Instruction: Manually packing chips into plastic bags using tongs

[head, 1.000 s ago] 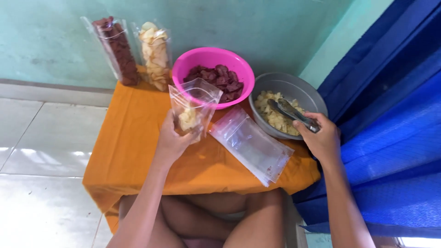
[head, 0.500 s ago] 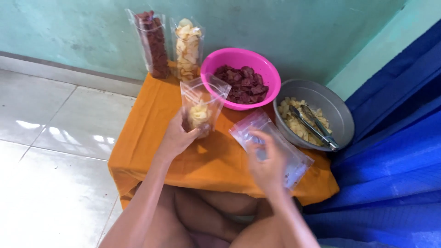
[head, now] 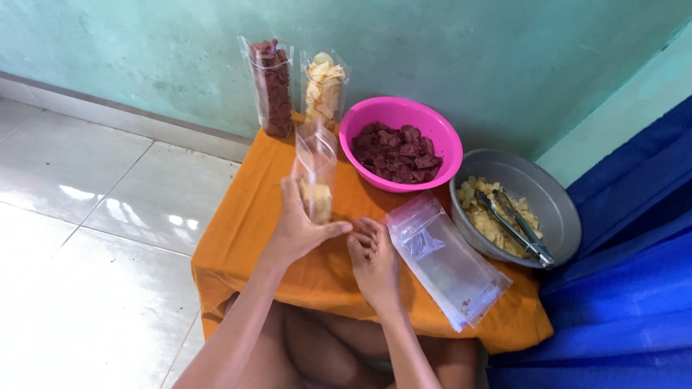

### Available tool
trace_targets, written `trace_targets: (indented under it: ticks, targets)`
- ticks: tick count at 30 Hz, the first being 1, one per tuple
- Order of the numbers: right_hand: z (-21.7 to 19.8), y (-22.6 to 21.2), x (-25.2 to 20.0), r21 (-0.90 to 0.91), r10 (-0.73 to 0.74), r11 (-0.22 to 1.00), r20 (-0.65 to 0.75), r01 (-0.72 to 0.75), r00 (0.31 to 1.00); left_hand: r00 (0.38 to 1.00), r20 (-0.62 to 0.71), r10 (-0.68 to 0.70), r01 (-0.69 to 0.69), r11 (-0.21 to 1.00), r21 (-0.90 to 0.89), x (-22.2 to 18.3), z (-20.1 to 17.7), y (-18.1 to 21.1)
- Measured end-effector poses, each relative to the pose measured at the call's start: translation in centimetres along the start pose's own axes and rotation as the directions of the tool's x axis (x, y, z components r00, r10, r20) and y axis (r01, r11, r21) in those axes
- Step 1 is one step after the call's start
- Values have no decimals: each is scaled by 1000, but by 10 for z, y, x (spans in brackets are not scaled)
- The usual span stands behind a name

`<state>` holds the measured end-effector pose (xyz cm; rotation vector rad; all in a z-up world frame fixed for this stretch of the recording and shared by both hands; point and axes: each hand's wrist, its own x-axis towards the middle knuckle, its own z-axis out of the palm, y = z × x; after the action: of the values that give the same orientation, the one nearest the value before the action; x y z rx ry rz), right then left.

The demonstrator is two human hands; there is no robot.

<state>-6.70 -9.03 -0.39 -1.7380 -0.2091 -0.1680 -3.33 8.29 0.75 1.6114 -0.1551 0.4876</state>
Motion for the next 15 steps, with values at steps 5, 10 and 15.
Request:
trace_targets:
  ticks: [5,10,15]
  targets:
    - [-2,-14,-2,3,9,1000,32,-9,999,994,56,-92,96,993,-72,-6,8,-3]
    - [0,-22,-6,-41,-19,999,34,20,999,995,5,-101,98,978,184,-9,21,8]
    - [0,-10,-2,-16,23,1000,-57,-24,998,994,75,-81,84,996,-37,-18,24,4]
